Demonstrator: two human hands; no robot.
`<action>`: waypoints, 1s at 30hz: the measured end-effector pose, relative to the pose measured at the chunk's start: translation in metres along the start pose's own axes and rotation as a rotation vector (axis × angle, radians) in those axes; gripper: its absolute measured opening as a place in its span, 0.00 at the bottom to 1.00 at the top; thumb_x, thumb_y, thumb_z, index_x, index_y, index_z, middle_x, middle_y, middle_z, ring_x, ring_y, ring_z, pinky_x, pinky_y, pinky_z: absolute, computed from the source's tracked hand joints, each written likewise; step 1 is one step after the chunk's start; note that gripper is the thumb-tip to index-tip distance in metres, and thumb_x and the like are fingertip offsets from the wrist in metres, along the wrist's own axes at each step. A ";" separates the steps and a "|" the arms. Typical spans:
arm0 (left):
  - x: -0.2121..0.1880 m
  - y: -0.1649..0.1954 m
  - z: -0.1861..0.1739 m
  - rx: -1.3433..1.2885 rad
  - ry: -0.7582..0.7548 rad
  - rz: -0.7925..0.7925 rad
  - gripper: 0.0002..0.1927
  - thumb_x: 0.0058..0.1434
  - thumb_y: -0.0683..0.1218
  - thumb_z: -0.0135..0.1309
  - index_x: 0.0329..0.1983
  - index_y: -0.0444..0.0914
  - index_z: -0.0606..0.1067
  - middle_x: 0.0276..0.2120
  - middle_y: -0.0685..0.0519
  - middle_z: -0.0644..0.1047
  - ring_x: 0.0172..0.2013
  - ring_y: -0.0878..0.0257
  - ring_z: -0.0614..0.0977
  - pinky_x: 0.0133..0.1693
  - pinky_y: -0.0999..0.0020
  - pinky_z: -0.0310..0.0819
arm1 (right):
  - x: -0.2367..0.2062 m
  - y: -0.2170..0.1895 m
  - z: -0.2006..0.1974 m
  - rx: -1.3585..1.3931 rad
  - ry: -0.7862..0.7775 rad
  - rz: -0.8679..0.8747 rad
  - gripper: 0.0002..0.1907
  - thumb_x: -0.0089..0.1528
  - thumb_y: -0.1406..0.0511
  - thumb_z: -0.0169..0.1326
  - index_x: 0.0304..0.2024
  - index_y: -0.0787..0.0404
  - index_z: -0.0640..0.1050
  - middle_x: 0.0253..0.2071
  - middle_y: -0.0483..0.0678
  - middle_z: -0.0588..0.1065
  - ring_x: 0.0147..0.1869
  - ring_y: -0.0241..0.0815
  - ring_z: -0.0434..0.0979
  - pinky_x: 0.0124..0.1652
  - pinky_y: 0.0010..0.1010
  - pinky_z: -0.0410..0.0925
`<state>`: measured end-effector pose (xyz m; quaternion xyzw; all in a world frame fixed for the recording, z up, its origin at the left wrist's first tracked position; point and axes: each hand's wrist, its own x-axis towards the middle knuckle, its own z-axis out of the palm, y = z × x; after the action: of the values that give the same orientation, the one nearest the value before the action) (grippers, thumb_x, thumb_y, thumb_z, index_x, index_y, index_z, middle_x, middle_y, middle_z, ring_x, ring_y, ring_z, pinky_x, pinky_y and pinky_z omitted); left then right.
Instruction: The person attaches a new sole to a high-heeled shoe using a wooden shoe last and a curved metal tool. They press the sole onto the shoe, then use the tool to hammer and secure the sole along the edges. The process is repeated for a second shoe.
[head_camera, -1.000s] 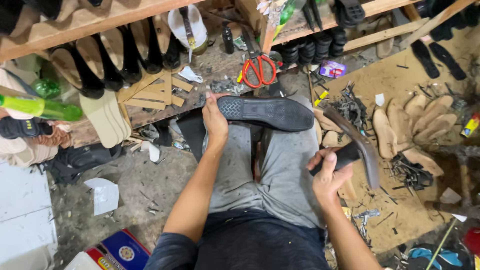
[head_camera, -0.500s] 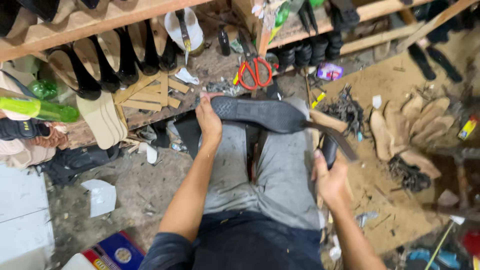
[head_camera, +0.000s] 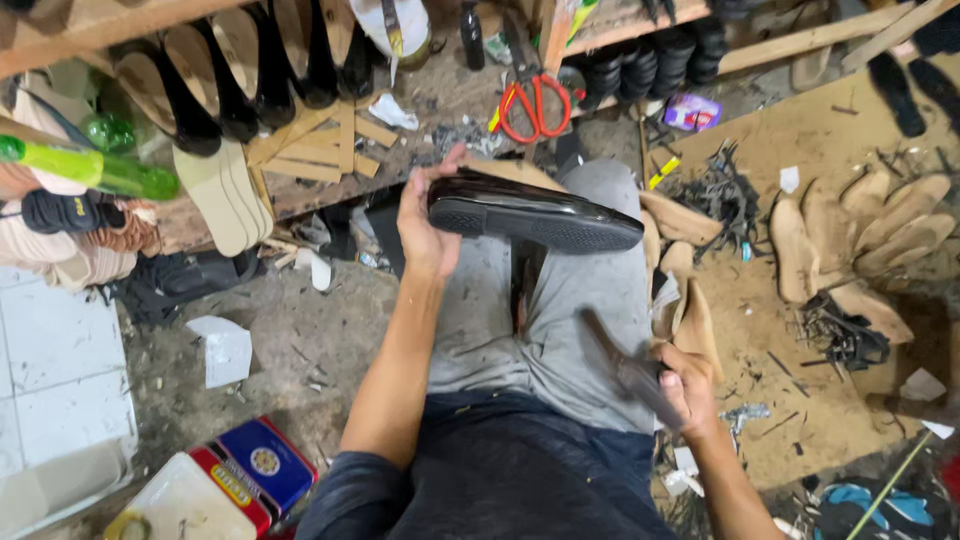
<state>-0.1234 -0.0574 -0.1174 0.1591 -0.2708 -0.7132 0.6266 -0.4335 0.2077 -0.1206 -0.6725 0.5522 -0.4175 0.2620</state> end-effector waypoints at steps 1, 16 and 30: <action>-0.003 0.003 0.001 -0.013 0.002 -0.014 0.24 0.77 0.56 0.38 0.53 0.32 0.75 0.67 0.38 0.70 0.67 0.46 0.71 0.70 0.50 0.61 | -0.004 -0.003 -0.003 -0.033 -0.083 0.038 0.22 0.68 0.54 0.44 0.28 0.64 0.72 0.24 0.51 0.70 0.27 0.48 0.72 0.31 0.36 0.66; 0.000 0.006 0.021 0.016 -0.104 0.057 0.31 0.79 0.59 0.31 0.44 0.31 0.78 0.54 0.36 0.78 0.62 0.42 0.76 0.68 0.47 0.64 | 0.065 -0.068 0.026 -0.230 0.239 0.149 0.09 0.68 0.70 0.56 0.32 0.66 0.76 0.29 0.50 0.74 0.33 0.44 0.75 0.39 0.33 0.68; -0.041 0.071 0.148 0.485 -0.594 0.040 0.55 0.54 0.52 0.76 0.75 0.42 0.53 0.75 0.48 0.56 0.75 0.57 0.58 0.76 0.61 0.51 | 0.145 -0.092 0.038 -0.051 0.218 -0.067 0.40 0.54 0.74 0.64 0.69 0.63 0.67 0.66 0.58 0.69 0.72 0.56 0.69 0.71 0.40 0.61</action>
<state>-0.1428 0.0056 0.0383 0.0837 -0.6047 -0.6309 0.4788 -0.3462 0.0876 -0.0257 -0.6475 0.5651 -0.4823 0.1693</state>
